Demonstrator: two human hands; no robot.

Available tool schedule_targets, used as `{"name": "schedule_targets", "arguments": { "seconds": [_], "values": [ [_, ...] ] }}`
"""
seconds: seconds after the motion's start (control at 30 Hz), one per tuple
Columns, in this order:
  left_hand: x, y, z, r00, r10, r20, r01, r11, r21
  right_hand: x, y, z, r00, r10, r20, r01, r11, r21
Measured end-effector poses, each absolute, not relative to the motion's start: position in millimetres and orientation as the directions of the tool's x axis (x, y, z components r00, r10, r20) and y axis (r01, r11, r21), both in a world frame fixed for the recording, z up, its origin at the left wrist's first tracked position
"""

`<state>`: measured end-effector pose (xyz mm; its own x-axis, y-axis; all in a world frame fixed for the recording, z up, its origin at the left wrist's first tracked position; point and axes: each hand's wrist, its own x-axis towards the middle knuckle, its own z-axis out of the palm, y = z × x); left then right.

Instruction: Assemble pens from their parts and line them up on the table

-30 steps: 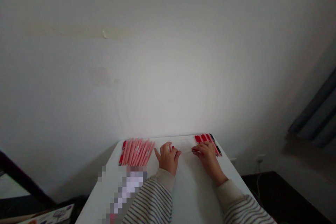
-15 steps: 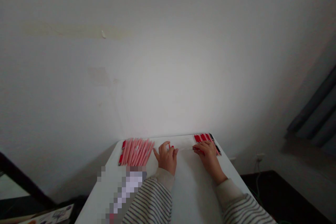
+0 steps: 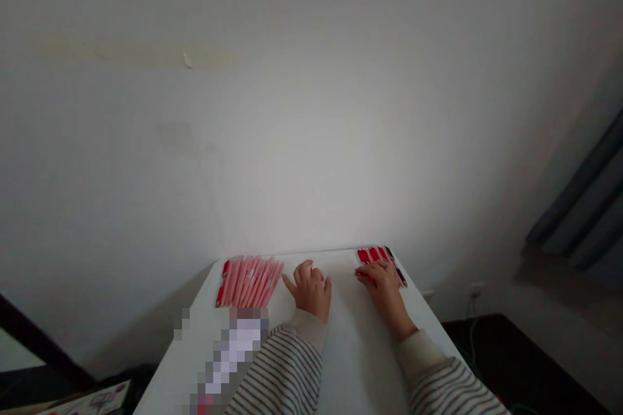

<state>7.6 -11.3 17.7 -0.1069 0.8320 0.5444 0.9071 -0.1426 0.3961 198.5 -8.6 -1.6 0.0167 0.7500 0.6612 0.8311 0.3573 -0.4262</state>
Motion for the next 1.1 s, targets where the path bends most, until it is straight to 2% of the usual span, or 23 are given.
{"name": "schedule_targets", "arguments": {
  "seconds": [0.23, 0.57, 1.1],
  "values": [
    [11.7, -4.5, 15.9, -0.089, 0.83, 0.551, 0.926, -0.135, 0.353, 195.4, -9.5, -1.0, 0.027, 0.757, 0.653, 0.837, 0.34, -0.428],
    [18.8, -2.9, 19.2, -0.115, 0.852, 0.511, 0.957, -0.043, 0.286, 198.3, -9.5, -4.8, 0.041, 0.766, 0.642, 0.837, 0.324, -0.441],
    [16.0, -2.4, 17.8, -0.093, 0.875, 0.476, 0.954, -0.058, 0.293, 198.9, -7.8, -5.0, 0.051, 0.768, 0.639, 0.831, 0.322, -0.453]
  ]
}}
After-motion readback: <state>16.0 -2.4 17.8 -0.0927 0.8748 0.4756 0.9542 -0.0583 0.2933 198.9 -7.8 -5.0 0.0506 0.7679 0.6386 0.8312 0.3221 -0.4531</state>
